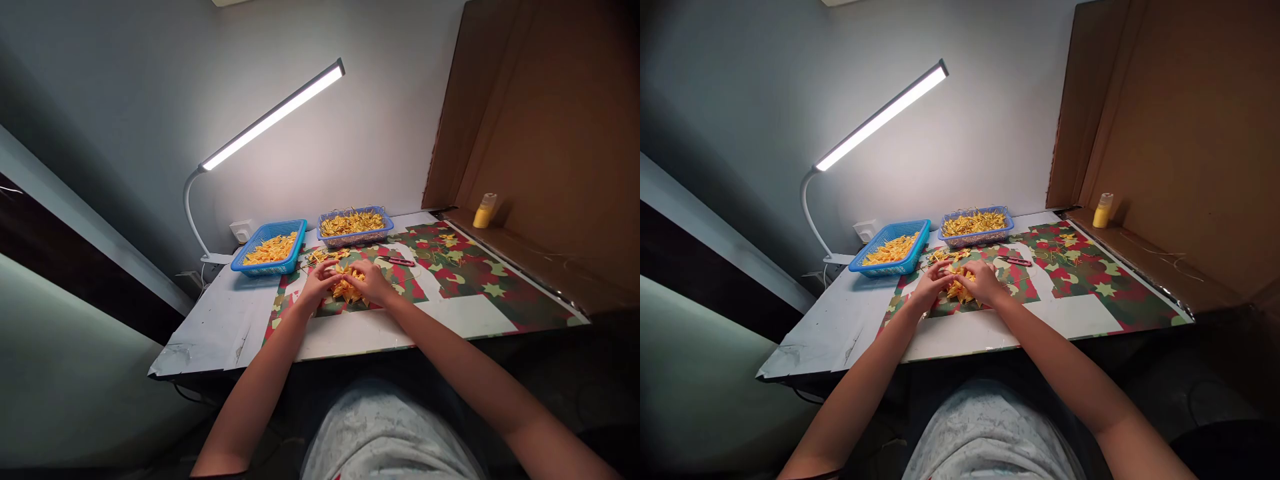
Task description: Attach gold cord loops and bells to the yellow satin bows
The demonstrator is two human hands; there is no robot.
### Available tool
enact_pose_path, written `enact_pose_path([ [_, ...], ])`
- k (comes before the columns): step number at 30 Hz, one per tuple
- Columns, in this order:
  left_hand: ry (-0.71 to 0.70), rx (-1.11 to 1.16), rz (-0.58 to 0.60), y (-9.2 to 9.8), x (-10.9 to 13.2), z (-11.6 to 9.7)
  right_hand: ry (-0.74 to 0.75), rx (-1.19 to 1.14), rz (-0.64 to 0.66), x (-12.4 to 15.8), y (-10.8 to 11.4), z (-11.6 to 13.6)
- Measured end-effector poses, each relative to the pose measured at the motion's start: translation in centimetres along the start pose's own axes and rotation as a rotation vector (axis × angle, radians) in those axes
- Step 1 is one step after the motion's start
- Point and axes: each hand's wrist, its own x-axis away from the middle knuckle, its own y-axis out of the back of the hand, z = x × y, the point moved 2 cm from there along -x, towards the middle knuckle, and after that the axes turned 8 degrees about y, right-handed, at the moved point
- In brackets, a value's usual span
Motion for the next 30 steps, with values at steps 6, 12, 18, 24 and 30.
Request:
enact_pose_path([
  [6,-0.078,-0.049,0.079,-0.7,0.8,-0.6,0.068,-0.029,0.103,0.1,0.0,0.5],
  [12,-0.127,-0.093,0.132,-0.9,0.9,-0.7,0.155,0.013,0.240,0.3,-0.5,1.1],
  [18,-0.158,-0.064,0.059,-0.6,0.8,-0.8,0.164,0.023,0.178,0.3,0.0,1.1],
  [24,-0.187,-0.049,-0.045,-0.3,0.7,-1.0,0.173,0.043,0.035,0.5,0.8,1.2],
  [30,-0.192,-0.056,-0.041,-0.4,0.8,-0.9,0.181,0.071,0.029,0.5,0.7,1.3],
])
